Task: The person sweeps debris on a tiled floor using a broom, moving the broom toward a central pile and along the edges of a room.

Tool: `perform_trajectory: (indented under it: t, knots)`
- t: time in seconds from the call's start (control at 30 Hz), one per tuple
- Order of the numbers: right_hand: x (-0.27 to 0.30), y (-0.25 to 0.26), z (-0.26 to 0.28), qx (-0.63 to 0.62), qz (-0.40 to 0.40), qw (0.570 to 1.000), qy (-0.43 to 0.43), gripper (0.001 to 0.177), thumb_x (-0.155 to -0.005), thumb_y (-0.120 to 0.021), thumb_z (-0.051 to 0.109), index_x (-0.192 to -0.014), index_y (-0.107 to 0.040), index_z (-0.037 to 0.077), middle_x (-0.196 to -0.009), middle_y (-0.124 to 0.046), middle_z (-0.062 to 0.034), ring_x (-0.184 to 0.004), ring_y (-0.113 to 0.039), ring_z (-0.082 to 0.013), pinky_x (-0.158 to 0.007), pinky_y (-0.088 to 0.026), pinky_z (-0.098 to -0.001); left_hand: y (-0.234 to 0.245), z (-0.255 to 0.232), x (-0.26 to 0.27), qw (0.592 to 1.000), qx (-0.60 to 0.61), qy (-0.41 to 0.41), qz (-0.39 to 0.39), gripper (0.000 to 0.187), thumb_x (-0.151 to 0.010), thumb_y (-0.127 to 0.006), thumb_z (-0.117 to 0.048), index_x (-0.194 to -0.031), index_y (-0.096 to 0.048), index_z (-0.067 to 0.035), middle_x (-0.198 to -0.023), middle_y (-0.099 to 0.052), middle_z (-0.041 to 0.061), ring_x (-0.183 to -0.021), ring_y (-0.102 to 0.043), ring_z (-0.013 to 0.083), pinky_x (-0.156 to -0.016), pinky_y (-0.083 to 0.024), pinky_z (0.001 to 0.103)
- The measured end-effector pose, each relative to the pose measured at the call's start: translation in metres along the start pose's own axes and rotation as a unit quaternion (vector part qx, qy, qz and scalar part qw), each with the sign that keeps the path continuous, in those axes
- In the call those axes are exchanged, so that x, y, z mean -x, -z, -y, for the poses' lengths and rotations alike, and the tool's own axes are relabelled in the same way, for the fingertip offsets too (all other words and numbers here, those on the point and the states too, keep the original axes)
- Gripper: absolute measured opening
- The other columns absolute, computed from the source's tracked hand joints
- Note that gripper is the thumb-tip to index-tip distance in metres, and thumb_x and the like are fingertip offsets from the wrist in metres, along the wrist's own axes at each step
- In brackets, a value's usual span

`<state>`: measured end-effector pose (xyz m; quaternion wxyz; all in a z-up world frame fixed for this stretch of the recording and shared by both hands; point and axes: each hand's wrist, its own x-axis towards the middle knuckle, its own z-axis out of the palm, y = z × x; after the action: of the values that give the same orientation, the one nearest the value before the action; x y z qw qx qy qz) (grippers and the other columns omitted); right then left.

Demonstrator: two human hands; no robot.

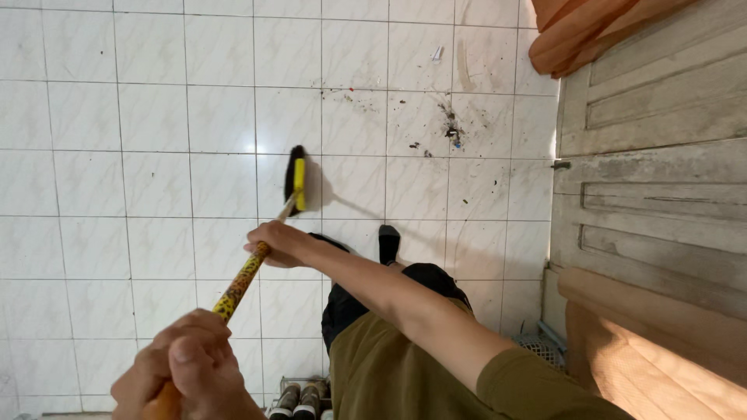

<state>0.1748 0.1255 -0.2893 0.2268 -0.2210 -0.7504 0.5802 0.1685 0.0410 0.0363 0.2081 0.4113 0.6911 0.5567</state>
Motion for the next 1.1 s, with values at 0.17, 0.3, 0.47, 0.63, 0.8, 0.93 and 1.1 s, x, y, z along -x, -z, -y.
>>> perform_trajectory:
  t: [0.17,0.3,0.47,0.63,0.8,0.93,1.1]
  knots:
    - [0.039,0.048,-0.039,0.012,0.004,0.999,-0.047,0.016,-0.085,-0.059,0.006,-0.070,-0.053,0.007,-0.062,-0.060,-0.0101,-0.052,-0.057,-0.0241,-0.054,-0.049,-0.0404,-0.037,0.036,-0.046,0.980,0.162,-0.085,-0.084,0.054,-0.106,-0.053,-0.002,-0.061,-0.026,-0.014,-0.046,-0.033,0.003,-0.034,-0.028,0.0071,-0.038,-0.029,0.029]
    - [0.063,0.092,-0.035,0.054,-0.042,0.992,-0.103,0.032,-0.094,-0.061,0.010,-0.063,-0.052,0.005,-0.055,-0.056,-0.0124,-0.046,-0.055,-0.0244,-0.053,-0.046,-0.0417,-0.057,0.042,-0.048,0.971,0.213,-0.054,-0.090,0.051,-0.105,-0.052,0.000,-0.062,-0.028,-0.013,-0.047,-0.033,0.003,-0.035,-0.025,0.0060,-0.036,-0.025,0.029]
    - [0.038,0.121,0.010,0.071,-0.085,0.989,-0.100,0.040,-0.097,-0.062,0.012,-0.060,-0.049,0.003,-0.052,-0.053,-0.0149,-0.046,-0.054,-0.0289,-0.053,-0.045,-0.0437,-0.043,0.015,-0.088,0.970,0.205,-0.118,-0.063,0.053,-0.103,-0.051,0.000,-0.060,-0.025,-0.016,-0.046,-0.032,0.003,-0.033,-0.025,0.0069,-0.036,-0.027,0.029]
    - [-0.032,0.114,0.043,0.094,-0.214,0.972,0.036,0.033,-0.094,-0.062,0.011,-0.064,-0.051,0.003,-0.057,-0.056,-0.0157,-0.055,-0.057,-0.0342,-0.059,-0.047,-0.0455,-0.010,-0.037,-0.097,0.993,0.072,0.008,-0.093,0.053,-0.108,-0.046,0.000,-0.062,-0.023,-0.011,-0.051,-0.028,0.008,-0.045,-0.026,0.0126,-0.048,-0.025,0.030]
    - [-0.127,0.097,0.042,0.042,-0.194,0.980,0.000,0.038,-0.098,-0.061,0.015,-0.065,-0.045,0.002,-0.060,-0.051,-0.0126,-0.061,-0.054,-0.0293,-0.065,-0.047,-0.0439,0.001,-0.027,-0.169,0.980,0.085,-0.162,0.080,0.047,-0.114,-0.051,-0.020,-0.072,-0.033,-0.007,-0.053,-0.040,0.009,-0.045,-0.044,0.0136,-0.046,-0.040,0.032]
    - [-0.182,0.092,0.018,0.037,-0.165,0.983,-0.067,0.039,-0.100,-0.060,0.022,-0.069,-0.045,0.003,-0.065,-0.047,-0.0116,-0.064,-0.050,-0.0292,-0.069,-0.046,-0.0435,-0.006,0.008,-0.223,0.947,0.102,-0.249,0.175,0.050,-0.113,-0.054,-0.023,-0.069,-0.040,-0.004,-0.056,-0.049,0.011,-0.042,-0.051,0.0146,-0.040,-0.045,0.030]
    - [-0.210,0.098,-0.017,0.017,-0.133,0.972,-0.192,0.033,-0.096,-0.057,0.016,-0.066,-0.049,0.003,-0.063,-0.054,-0.0125,-0.061,-0.053,-0.0270,-0.062,-0.046,-0.0445,-0.009,0.069,-0.286,0.955,0.174,-0.207,0.121,0.051,-0.111,-0.052,-0.014,-0.064,-0.031,-0.008,-0.050,-0.041,0.006,-0.035,-0.038,0.0098,-0.039,-0.035,0.030]
